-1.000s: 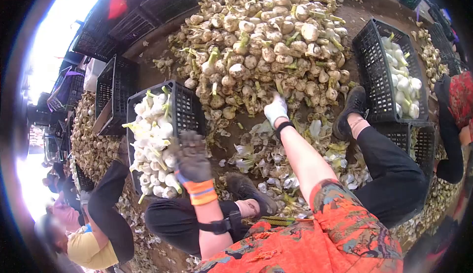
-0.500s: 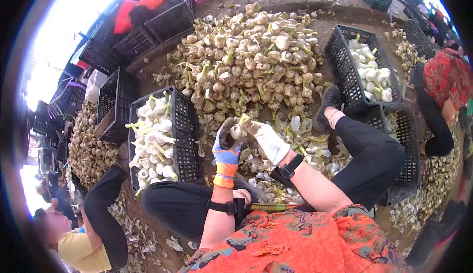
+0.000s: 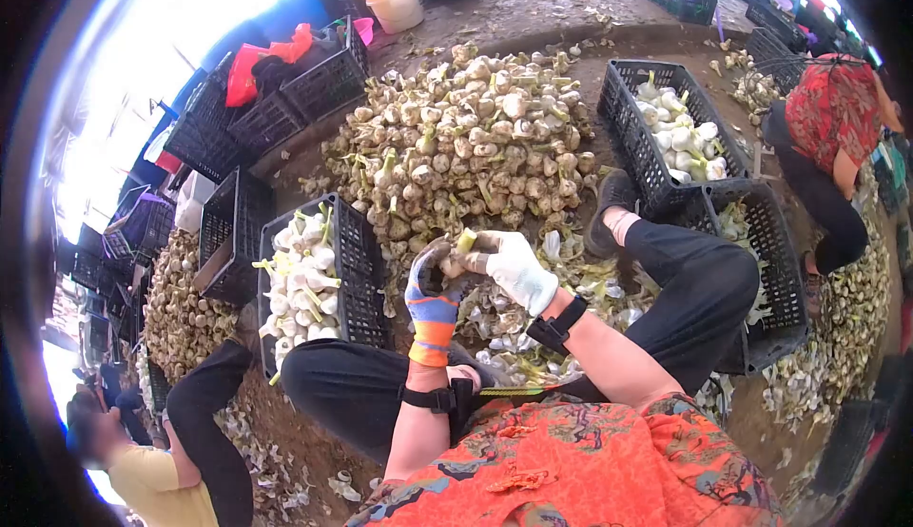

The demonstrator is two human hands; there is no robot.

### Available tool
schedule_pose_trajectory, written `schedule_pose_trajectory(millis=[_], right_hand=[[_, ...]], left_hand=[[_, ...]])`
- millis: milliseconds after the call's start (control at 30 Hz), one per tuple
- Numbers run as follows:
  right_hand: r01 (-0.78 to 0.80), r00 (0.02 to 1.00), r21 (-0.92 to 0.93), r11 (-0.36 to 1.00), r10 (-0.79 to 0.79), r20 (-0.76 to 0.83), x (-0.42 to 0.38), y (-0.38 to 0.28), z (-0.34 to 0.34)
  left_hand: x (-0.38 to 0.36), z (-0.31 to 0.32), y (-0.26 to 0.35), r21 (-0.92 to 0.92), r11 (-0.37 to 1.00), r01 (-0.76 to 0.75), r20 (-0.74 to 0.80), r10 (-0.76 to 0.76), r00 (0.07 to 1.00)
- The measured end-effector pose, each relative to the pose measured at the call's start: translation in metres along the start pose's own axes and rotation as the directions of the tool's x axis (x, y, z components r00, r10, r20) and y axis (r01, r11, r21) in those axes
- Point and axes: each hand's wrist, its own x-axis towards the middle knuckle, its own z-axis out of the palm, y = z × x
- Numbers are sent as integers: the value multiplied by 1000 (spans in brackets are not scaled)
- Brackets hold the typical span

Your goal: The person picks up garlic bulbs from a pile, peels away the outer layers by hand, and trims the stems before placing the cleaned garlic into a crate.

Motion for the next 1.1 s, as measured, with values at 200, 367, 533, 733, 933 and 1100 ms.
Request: schedule_pose_trajectory(millis=[200, 367, 533, 733, 933, 1100], right_hand=[[137, 990, -366, 920, -116, 79, 0, -1, -17], [386, 920, -628, 676, -336, 203, -7, -14, -24], [355, 913, -746, 563, -380, 147, -9, 0, -22], [-49, 962, 124, 991, 80, -262, 6, 25, -20], [-189, 971, -557, 808, 71, -226, 31, 59, -100], [102, 995, -650, 753, -79, 64, 8, 9, -47]], left_hand=[[3, 4, 4, -189, 980, 68, -59, -81, 995], [4, 0, 8, -671, 672, 313, 97, -339, 936], [-3, 12, -15, -338, 875, 348, 99, -335, 937], [6, 2, 2, -418, 791, 447, 177, -412, 894], [3, 0, 13, -372, 890, 262, 308, -148, 940], [5, -4, 7, -77, 979, 187, 214, -167, 962]])
